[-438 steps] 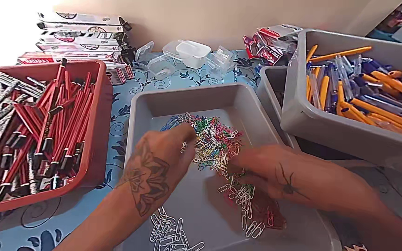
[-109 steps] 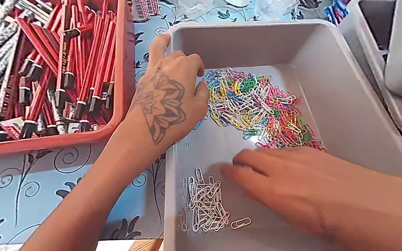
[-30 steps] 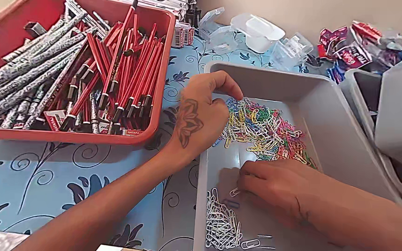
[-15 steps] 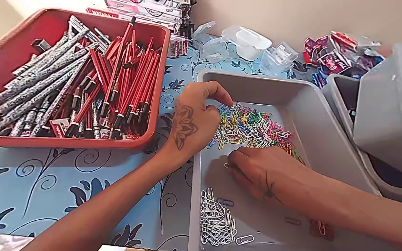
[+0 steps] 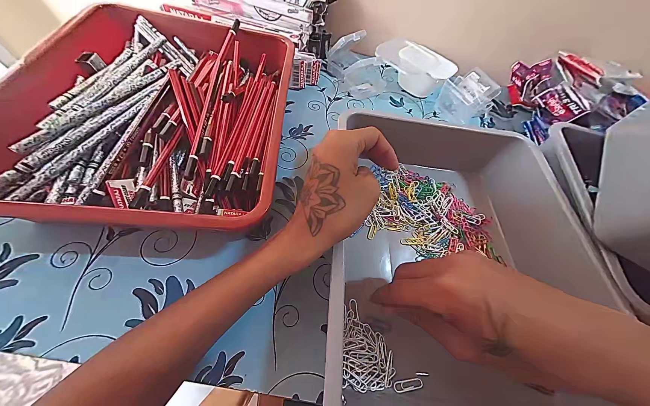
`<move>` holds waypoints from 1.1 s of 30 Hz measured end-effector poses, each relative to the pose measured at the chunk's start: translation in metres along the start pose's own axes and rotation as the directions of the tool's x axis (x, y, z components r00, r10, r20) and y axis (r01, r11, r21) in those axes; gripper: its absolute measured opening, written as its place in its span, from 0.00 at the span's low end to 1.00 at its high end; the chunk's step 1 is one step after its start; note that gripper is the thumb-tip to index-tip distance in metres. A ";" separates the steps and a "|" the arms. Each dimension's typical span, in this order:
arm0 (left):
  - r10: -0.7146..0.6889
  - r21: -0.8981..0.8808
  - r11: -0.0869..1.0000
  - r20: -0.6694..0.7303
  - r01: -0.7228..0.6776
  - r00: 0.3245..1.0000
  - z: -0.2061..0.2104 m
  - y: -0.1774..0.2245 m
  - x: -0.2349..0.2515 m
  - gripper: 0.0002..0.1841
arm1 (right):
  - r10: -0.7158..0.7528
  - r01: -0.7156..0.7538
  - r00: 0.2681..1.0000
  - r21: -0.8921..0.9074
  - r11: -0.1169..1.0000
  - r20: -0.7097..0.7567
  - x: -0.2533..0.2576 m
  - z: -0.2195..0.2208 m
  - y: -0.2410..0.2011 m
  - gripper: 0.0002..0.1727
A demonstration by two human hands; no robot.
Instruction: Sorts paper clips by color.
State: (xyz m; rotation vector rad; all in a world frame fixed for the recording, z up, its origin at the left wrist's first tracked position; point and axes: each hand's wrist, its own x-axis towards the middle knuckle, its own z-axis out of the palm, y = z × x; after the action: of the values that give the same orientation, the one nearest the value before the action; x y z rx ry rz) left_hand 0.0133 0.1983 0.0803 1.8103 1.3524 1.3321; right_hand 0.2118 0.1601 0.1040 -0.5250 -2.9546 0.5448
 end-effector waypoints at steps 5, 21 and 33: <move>-0.036 0.013 0.999 -0.014 0.037 0.999 0.000 0.002 0.000 0.17 | 0.037 -0.032 0.997 -0.080 0.996 0.070 -0.002 0.014 -0.001 0.10; -0.001 0.045 0.999 -0.003 0.001 1.000 -0.003 0.003 -0.009 0.17 | 0.283 -0.312 0.950 -0.305 0.900 -0.134 0.009 -0.024 0.034 0.07; -0.031 0.046 0.998 -0.020 0.032 0.999 -0.001 0.002 -0.006 0.17 | 0.215 -0.266 0.956 -0.271 0.925 -0.201 0.020 -0.021 0.044 0.06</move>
State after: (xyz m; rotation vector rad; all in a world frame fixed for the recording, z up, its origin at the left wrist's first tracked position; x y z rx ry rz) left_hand 0.0132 0.1922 0.0803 1.8036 1.4275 1.3156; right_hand 0.2100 0.2124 0.1086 -0.9250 -2.8365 0.0635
